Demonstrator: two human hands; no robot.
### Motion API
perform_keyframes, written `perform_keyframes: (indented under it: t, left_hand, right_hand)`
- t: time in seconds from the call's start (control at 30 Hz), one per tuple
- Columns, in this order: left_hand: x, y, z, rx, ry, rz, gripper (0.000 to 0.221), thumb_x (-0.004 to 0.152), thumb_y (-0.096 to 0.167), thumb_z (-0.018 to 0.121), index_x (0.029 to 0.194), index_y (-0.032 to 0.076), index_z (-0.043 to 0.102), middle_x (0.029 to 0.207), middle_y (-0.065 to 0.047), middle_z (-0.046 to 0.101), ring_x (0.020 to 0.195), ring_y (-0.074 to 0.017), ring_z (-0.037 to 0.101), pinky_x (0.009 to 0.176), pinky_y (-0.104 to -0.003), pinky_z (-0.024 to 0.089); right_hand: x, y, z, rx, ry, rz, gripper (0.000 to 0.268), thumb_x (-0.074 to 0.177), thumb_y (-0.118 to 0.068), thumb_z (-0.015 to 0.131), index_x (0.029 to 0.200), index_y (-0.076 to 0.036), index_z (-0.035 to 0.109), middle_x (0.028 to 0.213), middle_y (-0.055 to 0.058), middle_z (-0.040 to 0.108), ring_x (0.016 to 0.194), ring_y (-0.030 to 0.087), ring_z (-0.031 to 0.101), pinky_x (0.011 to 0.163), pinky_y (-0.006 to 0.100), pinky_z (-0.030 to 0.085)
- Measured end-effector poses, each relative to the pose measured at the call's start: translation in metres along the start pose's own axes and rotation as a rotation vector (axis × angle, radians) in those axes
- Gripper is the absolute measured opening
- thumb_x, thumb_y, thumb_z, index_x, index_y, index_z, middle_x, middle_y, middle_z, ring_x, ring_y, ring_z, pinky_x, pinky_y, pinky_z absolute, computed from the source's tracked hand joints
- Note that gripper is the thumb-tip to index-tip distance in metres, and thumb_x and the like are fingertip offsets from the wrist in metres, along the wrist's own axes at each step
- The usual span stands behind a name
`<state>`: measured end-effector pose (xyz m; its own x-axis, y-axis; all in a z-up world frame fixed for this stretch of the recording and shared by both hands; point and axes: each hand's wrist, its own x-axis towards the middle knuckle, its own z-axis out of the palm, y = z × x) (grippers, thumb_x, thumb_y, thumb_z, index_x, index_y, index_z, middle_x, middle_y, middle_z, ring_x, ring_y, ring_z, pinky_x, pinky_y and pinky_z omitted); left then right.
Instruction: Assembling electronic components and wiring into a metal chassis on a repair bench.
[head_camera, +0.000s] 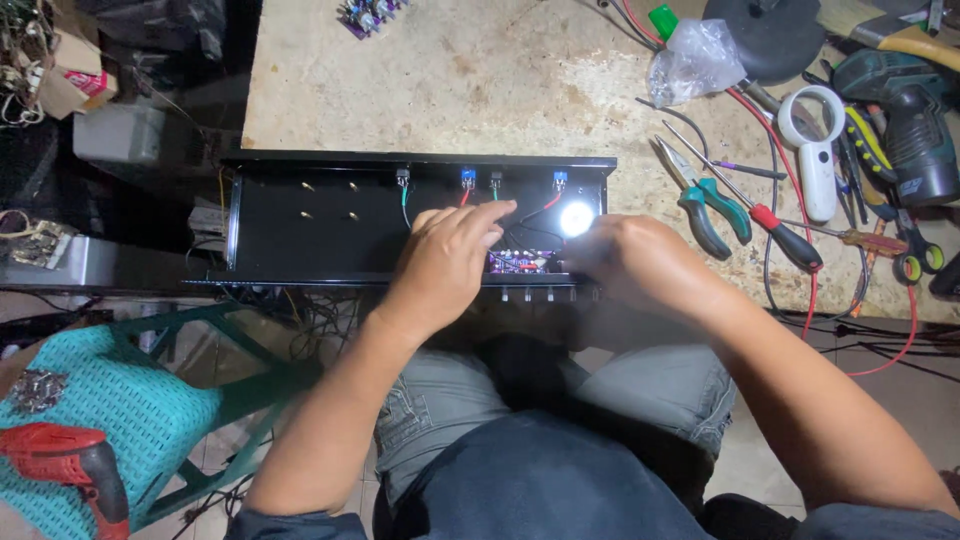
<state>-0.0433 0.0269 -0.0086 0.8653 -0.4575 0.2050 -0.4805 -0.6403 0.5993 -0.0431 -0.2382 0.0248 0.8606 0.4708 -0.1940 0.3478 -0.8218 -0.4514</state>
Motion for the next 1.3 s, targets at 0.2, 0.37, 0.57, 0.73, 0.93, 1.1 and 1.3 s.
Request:
perform_keyframes:
  t: [0.2, 0.37, 0.57, 0.73, 0.93, 1.1, 1.3]
  left_hand:
    - [0.007, -0.021, 0.0, 0.145, 0.124, 0.104, 0.022, 0.098, 0.011, 0.062, 0.109, 0.022, 0.078, 0.1, 0.0, 0.069, 0.099, -0.0262, 0.063, 0.084, -0.041, 0.053]
    - [0.02, -0.008, -0.002, 0.215, -0.03, 0.074, 0.022, 0.093, 0.012, 0.067, 0.106, 0.025, 0.08, 0.111, -0.001, 0.064, 0.11, -0.0253, 0.054, 0.088, -0.045, 0.048]
    - [0.031, -0.003, -0.003, 0.24, -0.212, 0.005, 0.02, 0.094, 0.023, 0.064, 0.106, 0.023, 0.08, 0.114, -0.003, 0.06, 0.114, -0.0251, 0.047, 0.094, -0.045, 0.044]
    - [0.037, -0.007, 0.009, 0.25, -0.169, -0.03, 0.018, 0.093, 0.033, 0.067, 0.097, 0.02, 0.08, 0.097, 0.0, 0.055, 0.103, -0.021, 0.046, 0.088, -0.042, 0.044]
    - [0.054, -0.002, 0.028, 0.248, -0.149, -0.099, 0.021, 0.086, 0.036, 0.073, 0.078, 0.017, 0.078, 0.092, -0.003, 0.054, 0.101, -0.0254, 0.046, 0.087, -0.046, 0.042]
    - [0.064, -0.014, 0.066, 0.505, -0.052, -0.118, 0.027, 0.07, 0.041, 0.086, 0.08, 0.018, 0.078, 0.092, -0.003, 0.06, 0.1, -0.0271, 0.051, 0.082, -0.048, 0.041]
    - [0.067, -0.023, 0.083, 0.626, 0.387, 0.079, 0.006, 0.072, 0.011, 0.072, 0.068, 0.014, 0.069, 0.068, -0.004, 0.059, 0.063, -0.0282, 0.062, 0.057, -0.044, 0.045]
  right_hand:
    - [0.005, -0.01, -0.013, 0.095, 0.134, -0.005, 0.016, 0.083, -0.021, 0.079, 0.097, -0.015, 0.077, 0.086, 0.008, 0.072, 0.089, 0.036, 0.073, 0.08, 0.049, 0.059]
    - [0.016, -0.014, -0.013, 0.236, 0.055, 0.1, 0.017, 0.093, -0.029, 0.074, 0.103, -0.016, 0.077, 0.093, 0.011, 0.077, 0.095, 0.035, 0.074, 0.085, 0.051, 0.057]
    - [0.036, -0.006, -0.006, 0.337, -0.145, 0.29, 0.019, 0.091, -0.034, 0.071, 0.095, -0.019, 0.082, 0.081, 0.008, 0.08, 0.088, 0.031, 0.075, 0.086, 0.044, 0.055]
    - [0.046, -0.004, -0.002, 0.243, -0.169, 0.352, 0.022, 0.087, -0.04, 0.074, 0.092, -0.021, 0.083, 0.079, 0.004, 0.079, 0.088, 0.028, 0.076, 0.082, 0.04, 0.055]
    - [0.054, -0.003, 0.003, 0.126, -0.177, 0.392, 0.024, 0.081, -0.043, 0.075, 0.091, -0.024, 0.083, 0.082, 0.004, 0.079, 0.095, 0.03, 0.075, 0.086, 0.041, 0.056]
    - [0.055, -0.002, 0.006, 0.155, -0.173, 0.404, 0.024, 0.078, -0.044, 0.077, 0.089, -0.023, 0.083, 0.083, 0.003, 0.079, 0.095, 0.029, 0.076, 0.085, 0.041, 0.056]
    - [0.052, -0.009, 0.0, 0.172, -0.183, 0.421, 0.025, 0.081, -0.04, 0.073, 0.094, -0.021, 0.083, 0.089, 0.007, 0.08, 0.102, 0.033, 0.074, 0.092, 0.044, 0.055]
